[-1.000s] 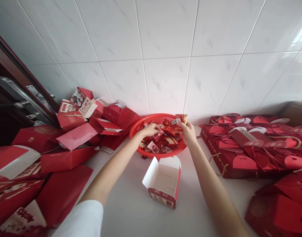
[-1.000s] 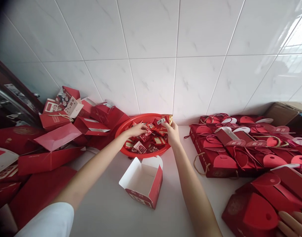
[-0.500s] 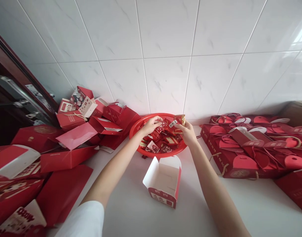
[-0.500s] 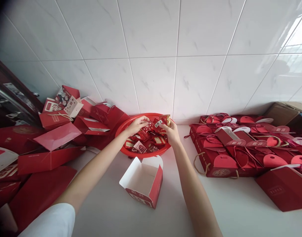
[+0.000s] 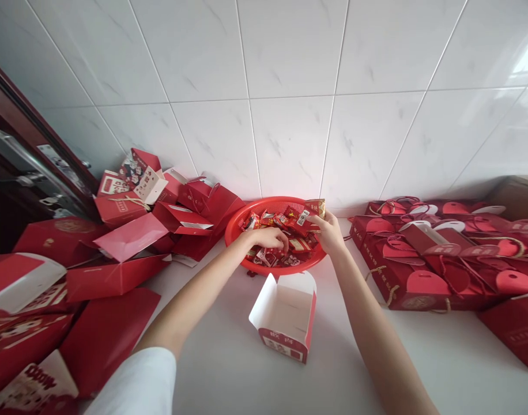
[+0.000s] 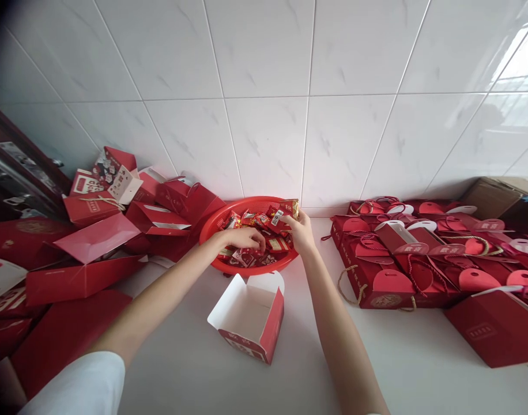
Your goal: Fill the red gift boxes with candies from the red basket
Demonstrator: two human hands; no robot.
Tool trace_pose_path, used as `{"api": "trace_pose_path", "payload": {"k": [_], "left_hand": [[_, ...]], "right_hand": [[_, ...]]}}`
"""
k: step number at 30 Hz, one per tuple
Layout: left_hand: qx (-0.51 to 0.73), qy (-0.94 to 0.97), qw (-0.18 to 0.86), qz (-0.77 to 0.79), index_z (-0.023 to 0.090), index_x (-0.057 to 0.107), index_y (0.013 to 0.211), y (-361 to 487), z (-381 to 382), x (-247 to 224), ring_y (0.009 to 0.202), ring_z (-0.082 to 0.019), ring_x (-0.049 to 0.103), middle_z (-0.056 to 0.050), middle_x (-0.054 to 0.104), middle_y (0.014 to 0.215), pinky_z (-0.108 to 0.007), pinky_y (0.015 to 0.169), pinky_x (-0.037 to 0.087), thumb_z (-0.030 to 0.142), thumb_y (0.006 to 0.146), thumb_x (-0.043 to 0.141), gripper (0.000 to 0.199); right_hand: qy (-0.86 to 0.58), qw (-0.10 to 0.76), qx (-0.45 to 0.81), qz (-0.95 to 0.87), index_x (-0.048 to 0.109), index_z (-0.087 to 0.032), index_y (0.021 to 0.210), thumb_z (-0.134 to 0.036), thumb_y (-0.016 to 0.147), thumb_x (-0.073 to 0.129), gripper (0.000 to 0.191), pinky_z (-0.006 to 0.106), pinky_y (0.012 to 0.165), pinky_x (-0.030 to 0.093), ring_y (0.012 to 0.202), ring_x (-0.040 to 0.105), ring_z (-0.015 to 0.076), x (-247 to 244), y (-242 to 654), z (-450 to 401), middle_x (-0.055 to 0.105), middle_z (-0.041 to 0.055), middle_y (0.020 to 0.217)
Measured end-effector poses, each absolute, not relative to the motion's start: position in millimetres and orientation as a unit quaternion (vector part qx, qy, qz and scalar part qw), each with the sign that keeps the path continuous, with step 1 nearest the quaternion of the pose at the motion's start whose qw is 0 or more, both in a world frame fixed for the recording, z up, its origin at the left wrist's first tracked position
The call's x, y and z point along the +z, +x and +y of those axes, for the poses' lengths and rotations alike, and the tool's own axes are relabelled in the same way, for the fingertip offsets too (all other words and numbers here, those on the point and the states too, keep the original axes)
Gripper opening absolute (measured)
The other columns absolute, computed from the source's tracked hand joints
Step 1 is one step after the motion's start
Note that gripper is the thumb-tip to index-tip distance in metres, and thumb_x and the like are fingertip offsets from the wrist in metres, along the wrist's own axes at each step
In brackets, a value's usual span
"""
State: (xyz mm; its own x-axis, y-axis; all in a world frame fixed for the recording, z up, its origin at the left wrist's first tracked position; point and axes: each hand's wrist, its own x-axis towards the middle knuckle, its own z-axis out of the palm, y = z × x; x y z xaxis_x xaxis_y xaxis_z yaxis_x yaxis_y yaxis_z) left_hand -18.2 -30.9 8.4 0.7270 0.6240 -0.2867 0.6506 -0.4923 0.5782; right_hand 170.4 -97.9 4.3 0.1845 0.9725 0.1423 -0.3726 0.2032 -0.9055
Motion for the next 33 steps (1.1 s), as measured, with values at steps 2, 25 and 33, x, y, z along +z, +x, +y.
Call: {"api": "trace_pose_path", "payload": {"k": [2,25,33], "left_hand": [[-0.069,0.864,0.338,0.366,0.023,0.077,0.082,-13,-38,7,0.078,-0.019,0.069,0.0,0.077,0.087,-0.024,0.069,0.049,0.017,0.069,0.062,0.021],[-0.203,0.863,0.129,0.444,0.016,0.069,0.061,-13,-64,22,0.079,-0.039,0.07,-0.017,0.074,0.078,-0.045,0.078,0.052,0.011,0.053,0.071,0.01],[-0.105,0.862,0.112,0.482,0.021,0.078,0.081,-20,-64,-8,0.106,-0.039,0.067,-0.017,0.076,0.093,-0.046,0.095,0.049,0.021,0.064,0.078,0.017]], "right_hand": [[-0.375,0.671,0.505,-0.392,0.066,-0.021,0.081,-0.027,0.057,0.075,0.026,0.03,0.062,0.057,0.068,0.07,0.0198,4,170,-98,0.073,-0.0002,0.076],[-0.35,0.68,0.496,-0.411,0.066,-0.021,0.08,-0.023,0.058,0.076,0.024,0.03,0.067,0.056,0.069,0.067,0.0167,-1,171,-93,0.072,-0.0015,0.076],[-0.353,0.677,0.493,-0.417,0.065,-0.021,0.08,-0.024,0.057,0.075,0.026,0.03,0.065,0.055,0.068,0.065,0.0168,1,172,-96,0.071,-0.0017,0.076]]}}
